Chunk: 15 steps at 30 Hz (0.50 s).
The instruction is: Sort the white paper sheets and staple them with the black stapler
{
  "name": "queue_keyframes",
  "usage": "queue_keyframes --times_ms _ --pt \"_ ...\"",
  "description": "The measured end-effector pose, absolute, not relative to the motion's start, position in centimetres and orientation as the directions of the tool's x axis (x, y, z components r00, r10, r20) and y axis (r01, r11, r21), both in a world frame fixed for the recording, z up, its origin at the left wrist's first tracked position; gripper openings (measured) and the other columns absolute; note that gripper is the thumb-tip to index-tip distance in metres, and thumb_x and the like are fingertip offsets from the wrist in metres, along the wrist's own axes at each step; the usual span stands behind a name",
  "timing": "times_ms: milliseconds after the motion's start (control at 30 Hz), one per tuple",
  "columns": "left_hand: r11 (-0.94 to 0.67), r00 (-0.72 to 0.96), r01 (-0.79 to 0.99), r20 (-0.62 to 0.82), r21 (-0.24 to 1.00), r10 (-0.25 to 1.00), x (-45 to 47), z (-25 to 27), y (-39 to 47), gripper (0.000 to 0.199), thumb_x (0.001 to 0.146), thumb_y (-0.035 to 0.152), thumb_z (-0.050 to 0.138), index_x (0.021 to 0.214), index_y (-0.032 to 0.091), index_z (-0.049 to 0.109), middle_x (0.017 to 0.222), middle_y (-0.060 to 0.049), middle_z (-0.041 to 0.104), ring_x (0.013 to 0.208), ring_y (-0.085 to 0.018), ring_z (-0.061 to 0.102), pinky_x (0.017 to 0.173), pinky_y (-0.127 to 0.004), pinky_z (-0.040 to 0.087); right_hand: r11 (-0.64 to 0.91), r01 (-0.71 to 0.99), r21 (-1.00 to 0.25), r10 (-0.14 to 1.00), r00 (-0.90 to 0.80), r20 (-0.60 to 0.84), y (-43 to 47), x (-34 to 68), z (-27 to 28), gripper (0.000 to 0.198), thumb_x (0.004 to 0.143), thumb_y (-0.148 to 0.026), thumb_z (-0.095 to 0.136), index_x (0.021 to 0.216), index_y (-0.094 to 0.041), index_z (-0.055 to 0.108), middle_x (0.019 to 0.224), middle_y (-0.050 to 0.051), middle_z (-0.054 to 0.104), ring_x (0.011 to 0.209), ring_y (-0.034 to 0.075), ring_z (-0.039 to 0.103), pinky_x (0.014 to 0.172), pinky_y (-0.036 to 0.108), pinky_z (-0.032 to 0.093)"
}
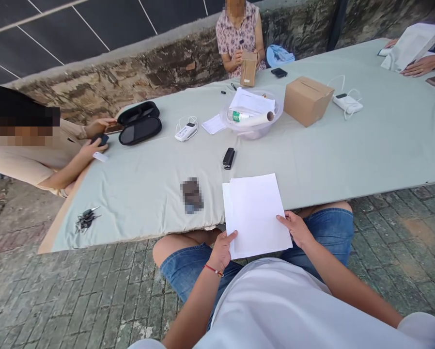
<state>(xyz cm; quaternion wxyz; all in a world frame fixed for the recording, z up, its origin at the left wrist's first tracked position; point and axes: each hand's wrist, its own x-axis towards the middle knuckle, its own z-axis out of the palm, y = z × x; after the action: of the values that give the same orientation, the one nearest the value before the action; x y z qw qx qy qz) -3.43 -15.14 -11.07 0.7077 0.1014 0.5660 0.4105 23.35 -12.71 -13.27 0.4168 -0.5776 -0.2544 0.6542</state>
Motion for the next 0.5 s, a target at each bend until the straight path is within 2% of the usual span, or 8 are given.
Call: queue_keyframes --times_ms 100,167,267,367,433,500 --pt "0.609 -0.069 -0.49 -0.724 0.623 0.686 -2.8 -11.5 -14.8 0.044 0.064 0.024 0.083 0.102 0.009 0.068 0.094 -0.014 0.075 0.087 -0.028 0.072 0.088 -0.044 0.056 -0.584 -0.298 -0.755 0.795 -0.023 -0.607 -14.0 23.5 -13.7 0.035 0.064 -0.041 0.083 0.087 -0.02 0.066 0.086 0.003 0.075 0.077 0.02 0.069 0.071 0.03 0.055" --pt "0.592 -0.072 -0.521 -0.723 0.615 0.687 -2.5 -11.4 -14.4 0.042 0.068 0.029 0.081 0.103 0.009 0.068 0.097 -0.014 0.075 0.089 -0.028 0.071 0.088 -0.043 0.056 -0.597 -0.298 -0.745 0.787 -0.036 -0.616 -14.6 23.9 -14.0 0.039 0.066 -0.041 0.082 0.094 -0.019 0.068 0.091 0.005 0.075 0.08 0.021 0.069 0.073 0.032 0.055" --pt "0.55 -0.032 -0.56 -0.679 0.62 0.733 -2.3 -10.8 -14.1 0.039 0.072 0.036 0.076 0.101 0.01 0.069 0.103 -0.014 0.074 0.094 -0.027 0.07 0.087 -0.039 0.055 -0.526 -0.238 -0.817 0.824 0.097 -0.559 -14.7 25.0 -14.1 0.04 0.07 -0.042 0.078 0.101 -0.019 0.067 0.096 0.005 0.075 0.084 0.021 0.069 0.076 0.033 0.056" --pt "0.567 0.021 -0.47 -0.633 0.677 0.774 -2.4 -10.5 -14.1 0.038 0.069 0.035 0.078 0.096 0.011 0.069 0.099 -0.012 0.074 0.089 -0.024 0.07 0.08 -0.034 0.056 -0.469 -0.178 -0.865 0.834 0.234 -0.5 -13.9 26.6 -13.8 0.036 0.071 -0.04 0.077 0.099 -0.021 0.067 0.095 0.002 0.075 0.086 0.022 0.07 0.076 0.033 0.057" --pt "0.567 -0.013 -0.4 -0.623 0.72 0.782 -2.6 -10.6 -14.0 0.038 0.065 0.036 0.081 0.091 0.011 0.069 0.092 -0.011 0.075 0.082 -0.022 0.07 0.075 -0.032 0.055 -0.467 -0.186 -0.865 0.82 0.274 -0.502 -13.3 27.9 -13.6 0.033 0.07 -0.039 0.077 0.097 -0.023 0.067 0.092 0.002 0.075 0.082 0.022 0.07 0.072 0.032 0.058" --pt "0.531 -0.11 -0.405 -0.616 0.744 0.78 -2.8 -10.8 -13.7 0.04 0.062 0.036 0.084 0.087 0.01 0.067 0.086 -0.01 0.075 0.077 -0.021 0.069 0.074 -0.032 0.055 -0.471 -0.229 -0.852 0.795 0.309 -0.522 -12.9 29.2 -13.4 0.033 0.069 -0.036 0.078 0.097 -0.024 0.066 0.09 0.002 0.075 0.078 0.021 0.071 0.069 0.033 0.06"
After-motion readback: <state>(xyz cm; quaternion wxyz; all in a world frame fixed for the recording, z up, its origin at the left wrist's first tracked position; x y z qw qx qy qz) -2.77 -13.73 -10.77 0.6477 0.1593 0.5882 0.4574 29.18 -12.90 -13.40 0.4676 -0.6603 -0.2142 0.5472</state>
